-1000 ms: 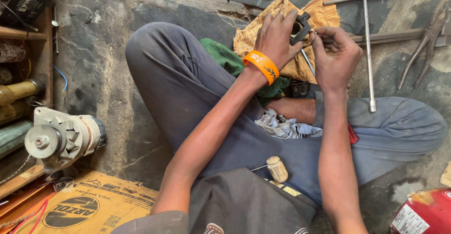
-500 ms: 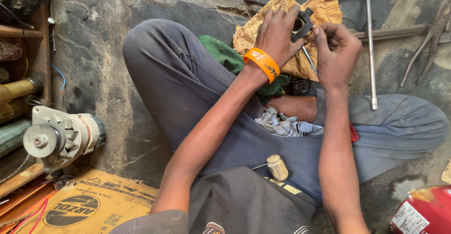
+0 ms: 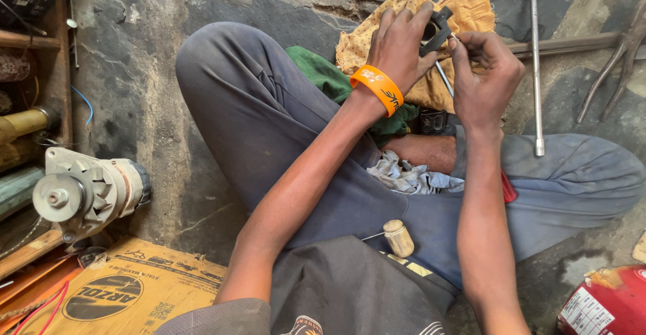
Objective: The person sits on the workshop floor and repairs a carburetor, using a screwdriver to loosen its screws and disassemble its cover and internal parts. They handle small screws, reposition the carburetor body, and reassemble the components by hand.
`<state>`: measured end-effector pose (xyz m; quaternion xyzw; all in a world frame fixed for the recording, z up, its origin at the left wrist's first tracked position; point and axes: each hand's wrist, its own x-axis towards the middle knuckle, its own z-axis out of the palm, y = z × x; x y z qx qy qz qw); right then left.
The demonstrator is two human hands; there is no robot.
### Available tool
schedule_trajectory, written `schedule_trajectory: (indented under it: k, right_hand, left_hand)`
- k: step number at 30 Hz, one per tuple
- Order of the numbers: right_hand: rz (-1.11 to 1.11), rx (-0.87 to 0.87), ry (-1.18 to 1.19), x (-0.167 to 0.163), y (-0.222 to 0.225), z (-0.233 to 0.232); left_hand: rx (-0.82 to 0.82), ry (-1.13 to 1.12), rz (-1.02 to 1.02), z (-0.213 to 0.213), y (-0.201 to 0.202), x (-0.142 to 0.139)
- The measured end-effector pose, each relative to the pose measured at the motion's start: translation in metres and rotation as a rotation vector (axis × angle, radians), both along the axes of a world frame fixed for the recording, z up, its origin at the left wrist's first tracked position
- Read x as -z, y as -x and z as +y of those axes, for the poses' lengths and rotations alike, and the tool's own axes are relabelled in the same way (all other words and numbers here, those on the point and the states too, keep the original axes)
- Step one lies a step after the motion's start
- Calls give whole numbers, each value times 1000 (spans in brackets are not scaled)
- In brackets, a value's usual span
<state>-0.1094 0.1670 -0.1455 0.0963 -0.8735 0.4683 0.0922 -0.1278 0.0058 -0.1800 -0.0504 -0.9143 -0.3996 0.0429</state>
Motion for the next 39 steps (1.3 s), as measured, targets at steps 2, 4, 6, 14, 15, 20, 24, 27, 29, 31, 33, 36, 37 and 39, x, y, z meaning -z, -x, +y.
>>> schedule_trajectory:
  k: [2, 4, 6, 14, 15, 20, 24, 27, 29, 31, 33, 36, 37, 39]
  right_hand:
    - [-81, 4, 113, 2, -1, -1]
    - [-157, -1, 263, 5, -1, -2]
    - [-230, -17, 449, 8, 1, -4]
    - [-156, 35, 464, 11, -1, -8]
    - [-141, 45, 453, 10, -1, -8]
    - [-117, 37, 460, 8, -2, -9]
    - [-103, 43, 427, 6, -2, -10]
    - [-114, 21, 427, 6, -1, -9]
    - [-98, -29, 400, 6, 2, -6]
    - [-128, -39, 430, 8, 4, -6]
    - [-210, -10, 515, 9, 4, -5]
    - [-206, 3, 553, 10, 4, -5]
    - [-184, 12, 528, 10, 3, -5]
    - [-143, 32, 478, 9, 1, -5]
  left_hand:
    - [-2, -3, 23, -1, -1, -1]
    - [0, -6, 74, -2, 0, -2]
    - [-4, -19, 106, -1, 1, -3]
    - [-27, -54, 83, 0, 0, -7]
    - [-36, -67, 80, 0, 1, -7]
    - [-43, -108, 55, 1, 3, -5]
    - [-41, -115, 48, 1, 3, -4]
    - [-39, -119, 50, 0, 4, -5]
    - [-43, -122, 60, 0, 4, -5]
    - [-43, -123, 50, -1, 4, -5]
    - [-41, -119, 39, 1, 2, -6]
    - [-39, -100, 38, 1, 1, -7]
    - [-39, -97, 47, 1, 1, -7]
    - [-35, -88, 54, 1, 1, -7]
